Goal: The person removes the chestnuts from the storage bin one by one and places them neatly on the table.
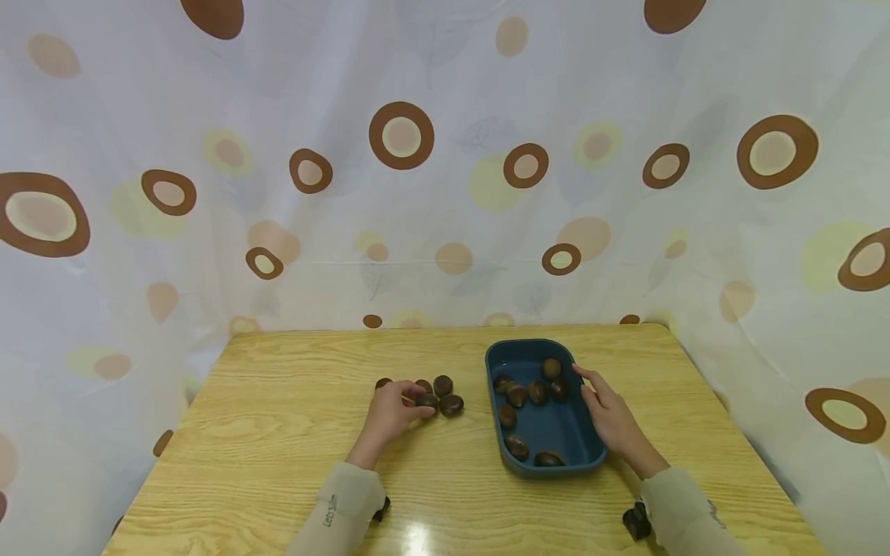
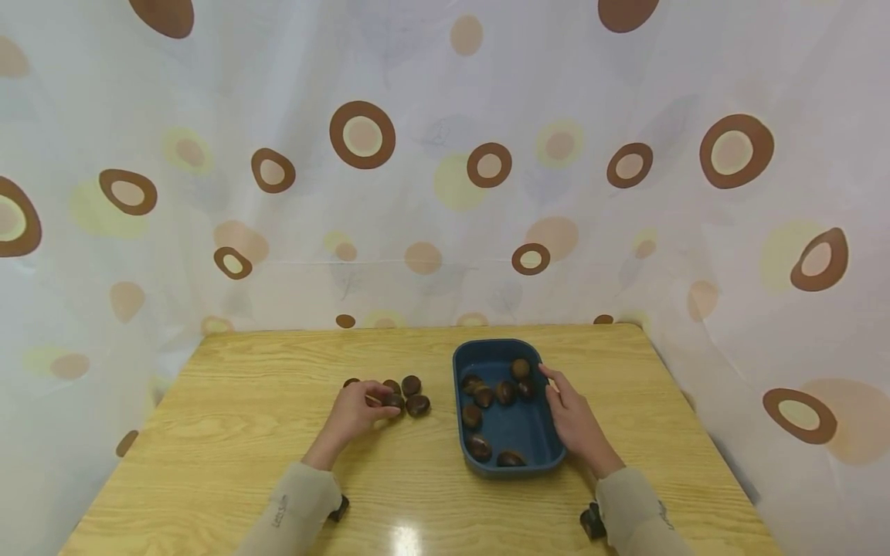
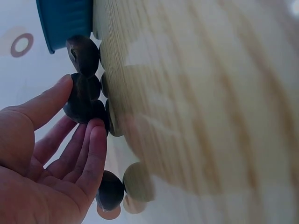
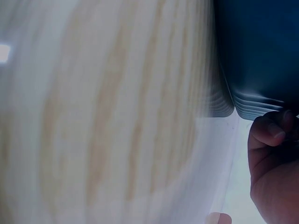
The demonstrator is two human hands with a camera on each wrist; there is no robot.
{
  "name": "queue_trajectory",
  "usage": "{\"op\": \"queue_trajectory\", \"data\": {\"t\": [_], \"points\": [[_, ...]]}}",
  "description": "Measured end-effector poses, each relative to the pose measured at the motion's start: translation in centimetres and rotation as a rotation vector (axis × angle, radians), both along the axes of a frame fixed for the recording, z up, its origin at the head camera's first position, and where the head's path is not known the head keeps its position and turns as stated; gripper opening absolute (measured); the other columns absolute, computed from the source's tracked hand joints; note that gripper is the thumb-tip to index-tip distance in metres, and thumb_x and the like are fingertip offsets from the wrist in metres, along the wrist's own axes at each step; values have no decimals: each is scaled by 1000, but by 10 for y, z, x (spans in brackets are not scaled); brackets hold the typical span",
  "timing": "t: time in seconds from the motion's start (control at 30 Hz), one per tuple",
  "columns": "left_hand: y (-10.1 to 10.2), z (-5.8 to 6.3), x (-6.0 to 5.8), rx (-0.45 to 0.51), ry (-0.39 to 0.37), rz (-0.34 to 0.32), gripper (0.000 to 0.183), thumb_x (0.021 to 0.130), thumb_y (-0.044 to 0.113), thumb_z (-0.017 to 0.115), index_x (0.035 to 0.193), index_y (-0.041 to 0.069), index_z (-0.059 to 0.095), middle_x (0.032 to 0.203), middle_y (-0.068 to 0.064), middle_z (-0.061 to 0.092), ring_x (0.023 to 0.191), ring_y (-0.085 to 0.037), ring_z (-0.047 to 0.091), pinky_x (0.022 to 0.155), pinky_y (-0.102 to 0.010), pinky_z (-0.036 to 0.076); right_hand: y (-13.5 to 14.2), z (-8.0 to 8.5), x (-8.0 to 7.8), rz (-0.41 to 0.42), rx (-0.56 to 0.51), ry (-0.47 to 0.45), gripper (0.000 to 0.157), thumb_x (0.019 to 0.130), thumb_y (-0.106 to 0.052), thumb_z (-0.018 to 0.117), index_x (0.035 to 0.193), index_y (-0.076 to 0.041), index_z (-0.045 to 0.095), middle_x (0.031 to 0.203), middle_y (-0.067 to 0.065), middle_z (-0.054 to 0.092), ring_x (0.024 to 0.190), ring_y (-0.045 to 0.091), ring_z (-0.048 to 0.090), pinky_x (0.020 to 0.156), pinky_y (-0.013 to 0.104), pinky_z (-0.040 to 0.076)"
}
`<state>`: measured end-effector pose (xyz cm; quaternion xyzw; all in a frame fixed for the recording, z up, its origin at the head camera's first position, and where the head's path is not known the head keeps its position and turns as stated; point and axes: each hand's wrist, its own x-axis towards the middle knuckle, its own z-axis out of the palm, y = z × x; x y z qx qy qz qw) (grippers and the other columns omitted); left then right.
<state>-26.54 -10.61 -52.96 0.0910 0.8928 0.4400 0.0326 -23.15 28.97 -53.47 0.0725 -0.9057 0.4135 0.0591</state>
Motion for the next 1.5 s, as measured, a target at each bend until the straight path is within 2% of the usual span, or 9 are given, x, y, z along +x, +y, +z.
{"op": "queue_trajectory", "data": {"t": [0.4,0.67,0.9,1.27,1.5], "points": [[2,0,-1,6,-5,-3,32,86,13,86,114,4,75,110,-12,74,93,-25,70,79,-39,60,1,1,0,7,-5,-2,46,116,-21,34,158,-4,38,162,30,35,140,54,45,110,70,39],[2,-3,-6,7,-10,-26,30,85,12,86,112,4,76,110,-12,74,92,-24,70,77,-37,59,2,2,1,5,-11,9,45,115,-19,34,157,-2,38,162,30,35,141,54,42,111,70,37],[1,-3,-4,-16,-10,-18,28,84,9,87,109,5,76,109,-12,74,93,-24,69,81,-40,59,1,-1,-1,7,-8,11,45,115,-19,35,157,-3,39,161,30,36,140,54,44,111,70,38],[3,3,2,-17,30,-8,26,85,4,84,109,2,74,108,-15,74,93,-29,71,78,-41,60,-2,1,0,-2,-7,16,44,115,-18,35,157,-3,40,159,31,39,144,53,40,112,70,36],[8,11,5,-35,67,12,27,88,7,83,112,2,74,110,-17,74,98,-30,70,84,-45,59,-2,2,1,1,-7,7,45,115,-18,35,157,-3,39,160,31,37,142,53,42,112,70,37]]}}
